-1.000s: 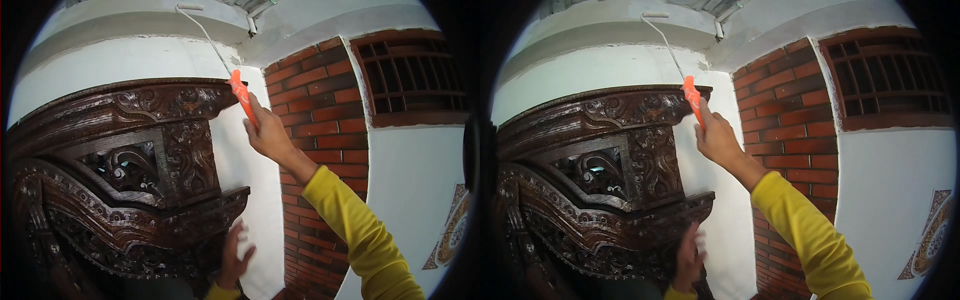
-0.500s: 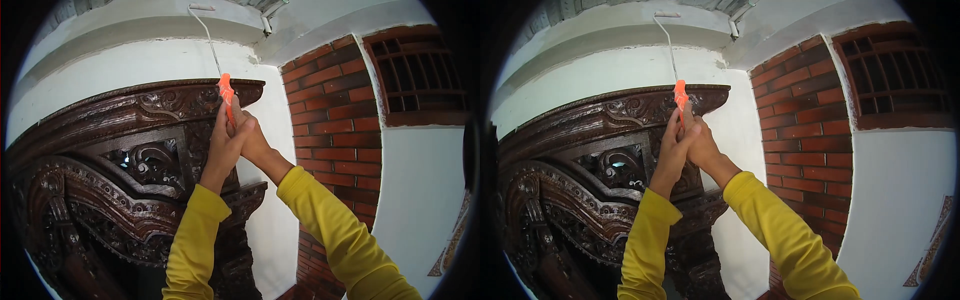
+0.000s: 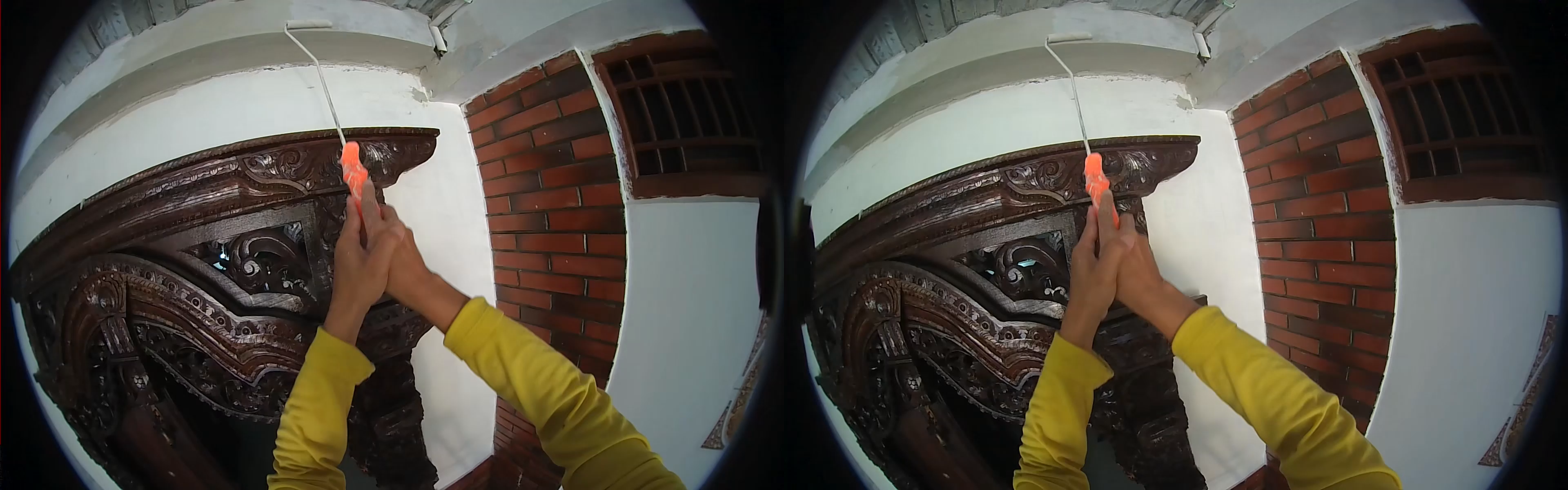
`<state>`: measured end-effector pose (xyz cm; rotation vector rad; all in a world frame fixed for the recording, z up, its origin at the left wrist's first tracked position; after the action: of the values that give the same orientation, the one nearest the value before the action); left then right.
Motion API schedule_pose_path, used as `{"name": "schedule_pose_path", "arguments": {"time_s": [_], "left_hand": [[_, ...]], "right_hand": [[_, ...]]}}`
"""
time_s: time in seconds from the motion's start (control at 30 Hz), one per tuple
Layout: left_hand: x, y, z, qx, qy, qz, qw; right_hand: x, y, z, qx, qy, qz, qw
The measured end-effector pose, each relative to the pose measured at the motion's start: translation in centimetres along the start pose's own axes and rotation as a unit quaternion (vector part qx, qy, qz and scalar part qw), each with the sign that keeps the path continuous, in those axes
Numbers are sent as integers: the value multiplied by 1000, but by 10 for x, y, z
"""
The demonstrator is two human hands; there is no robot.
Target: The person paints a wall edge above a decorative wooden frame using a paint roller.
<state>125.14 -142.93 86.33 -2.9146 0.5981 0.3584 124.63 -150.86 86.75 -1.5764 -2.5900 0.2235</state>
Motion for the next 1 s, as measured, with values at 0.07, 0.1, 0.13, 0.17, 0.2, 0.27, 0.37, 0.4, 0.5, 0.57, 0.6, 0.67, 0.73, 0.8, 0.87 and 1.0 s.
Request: {"name": "schedule_pose_path", "arguments": {"time_s": [0.07,0.1,0.13,0.17,0.2,0.27,0.37,0.4,0.5,0.57,0.6,0.67,0.73,0.8,0.87,1.0], "left_hand": [[2,-3,15,-23,37,-34,998],[3,-6,13,-22,36,-33,999],[2,-8,7,-25,35,-32,999],[0,-10,0,-26,32,-30,999],[-1,-13,-9,-19,11,-15,1000],[-10,-16,-30,-2,-29,18,999],[-6,-8,-13,-5,-3,8,1000],[-2,-4,-1,3,8,-4,1000],[13,29,26,34,39,32,998],[-6,59,37,62,66,57,994],[-16,74,43,77,80,67,992],[-10,102,37,66,11,192,979],[-8,130,28,137,-67,290,945],[0,164,9,167,-98,399,896],[4,198,-15,177,-95,428,881],[-7,245,-58,191,-90,478,852]], "right_hand": [[4,5,13,14,6,-15,1000],[6,6,11,-4,-6,-17,1000],[8,5,4,-20,-20,-18,999],[9,5,-2,-36,-32,-20,999],[9,5,-13,-29,-39,-23,999],[7,4,-34,-18,-55,-28,998],[7,0,-14,-28,-40,-48,998],[4,-3,0,-12,2,-38,999],[-2,-31,41,-8,115,36,993],[-17,-61,58,-37,82,23,996],[-26,-77,67,-49,65,15,997],[-30,-120,73,-50,145,27,988],[-47,-158,80,-109,88,39,989],[-56,-196,72,-92,111,89,986],[-62,-225,54,-85,82,133,984],[-79,-265,12,-65,84,223,969]]}}
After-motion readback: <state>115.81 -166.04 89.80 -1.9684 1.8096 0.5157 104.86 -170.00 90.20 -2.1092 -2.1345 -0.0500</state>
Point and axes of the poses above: each hand's wrist, its own z-axis away from the middle knuckle, its own y-axis out of the palm, x = y × z, the point moved 4 cm from there along -z, towards the middle knuckle, and after that the axes turned 4 degrees about y, right-handed, at the moved point
